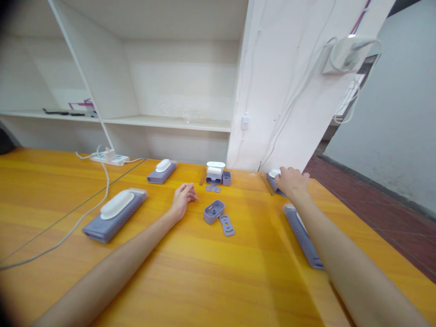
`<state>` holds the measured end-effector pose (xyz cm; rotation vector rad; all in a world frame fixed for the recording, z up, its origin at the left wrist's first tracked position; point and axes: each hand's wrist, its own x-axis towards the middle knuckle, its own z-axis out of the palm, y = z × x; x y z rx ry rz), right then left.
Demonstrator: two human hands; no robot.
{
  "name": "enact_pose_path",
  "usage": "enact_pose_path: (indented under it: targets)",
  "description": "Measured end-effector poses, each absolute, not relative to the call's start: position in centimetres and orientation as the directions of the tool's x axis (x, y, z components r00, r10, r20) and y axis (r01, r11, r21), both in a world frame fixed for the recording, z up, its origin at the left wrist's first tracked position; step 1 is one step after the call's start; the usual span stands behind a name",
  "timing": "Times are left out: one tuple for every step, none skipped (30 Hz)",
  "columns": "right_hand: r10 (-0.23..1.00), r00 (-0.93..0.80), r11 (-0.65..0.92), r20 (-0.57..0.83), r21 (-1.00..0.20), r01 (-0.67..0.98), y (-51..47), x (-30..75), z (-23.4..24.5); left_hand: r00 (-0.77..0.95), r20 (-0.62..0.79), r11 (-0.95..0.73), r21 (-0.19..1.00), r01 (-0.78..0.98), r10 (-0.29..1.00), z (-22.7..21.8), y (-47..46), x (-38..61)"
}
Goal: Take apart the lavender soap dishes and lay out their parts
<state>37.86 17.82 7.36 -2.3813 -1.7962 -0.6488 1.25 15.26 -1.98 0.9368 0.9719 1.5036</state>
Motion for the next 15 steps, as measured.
enact_pose_path:
  targets:
    - [0.897,0.155,-0.257,0.415,0.201,0.945,17.3,36.8,7.8,-0.125,0.062,-0.102,0.931,-0.351,0.99,-2.0,15.3,1.2]
    - [0.897,0.091,-0.205,0.432,0.224,0.953,16.7,35.7,8.2,-0.124,0.062,-0.102,0.93,-0.352,0.99,-2.0,15.3,1.2]
    - [0.904,0.034,-0.151,0.426,0.244,0.958,15.9,34.6,8.6,-0.125,0.062,-0.103,0.93,-0.353,0.99,-2.0,15.3,1.3]
    - [0.915,-0.034,-0.079,0.402,0.261,0.962,15.0,33.5,8.8,-0.126,0.062,-0.103,0.93,-0.353,0.99,-1.9,15.3,1.3]
    - [0.922,-0.105,0.002,0.372,0.269,0.963,13.8,32.3,8.9,-0.127,0.062,-0.103,0.93,-0.353,0.99,-1.9,15.2,1.3]
    - [0.922,-0.174,0.081,0.347,0.266,0.96,12.5,31.1,8.9,-0.128,0.061,-0.102,0.931,-0.351,0.99,-1.9,15.2,1.3]
    - [0.912,-0.252,0.172,0.323,0.256,0.951,11.0,30.0,8.7,-0.127,0.06,-0.101,0.931,-0.35,0.99,-1.9,15.2,1.3]
    - [0.893,-0.348,0.284,0.284,0.244,0.927,9.4,28.8,8.5,-0.126,0.06,-0.101,0.931,-0.35,0.99,-1.9,15.2,1.3]
    - [0.87,-0.429,0.381,0.242,0.22,0.898,7.7,27.7,8.0,-0.124,0.06,-0.1,0.931,-0.35,0.99,-1.9,15.1,1.3]
    - [0.841,-0.504,0.472,0.196,0.187,0.861,6.1,26.6,7.5,-0.123,0.06,-0.1,0.931,-0.352,0.991,-1.8,15.1,1.3]
    - [0.806,-0.571,0.551,0.159,0.152,0.82,4.6,25.6,6.8,-0.123,0.06,-0.1,0.931,-0.352,0.991,-1.8,15.1,1.3]
    - [0.77,-0.626,0.615,0.126,0.119,0.78,3.3,24.7,6.0,-0.125,0.06,-0.1,0.932,-0.349,0.99,-1.8,15.0,1.3]
    - [0.742,-0.662,0.654,0.107,0.096,0.75,2.2,24.0,5.1,-0.127,0.06,-0.101,0.933,-0.345,0.99,-1.7,15.0,1.3]
    - [0.709,-0.699,0.694,0.095,0.085,0.715,1.3,23.3,4.3,-0.129,0.06,-0.101,0.934,-0.342,0.99,-1.7,15.0,1.3]
    - [0.694,-0.714,0.708,0.09,0.092,0.7,0.8,22.9,3.4,-0.131,0.06,-0.101,0.935,-0.34,0.99,-1.7,14.9,1.3]
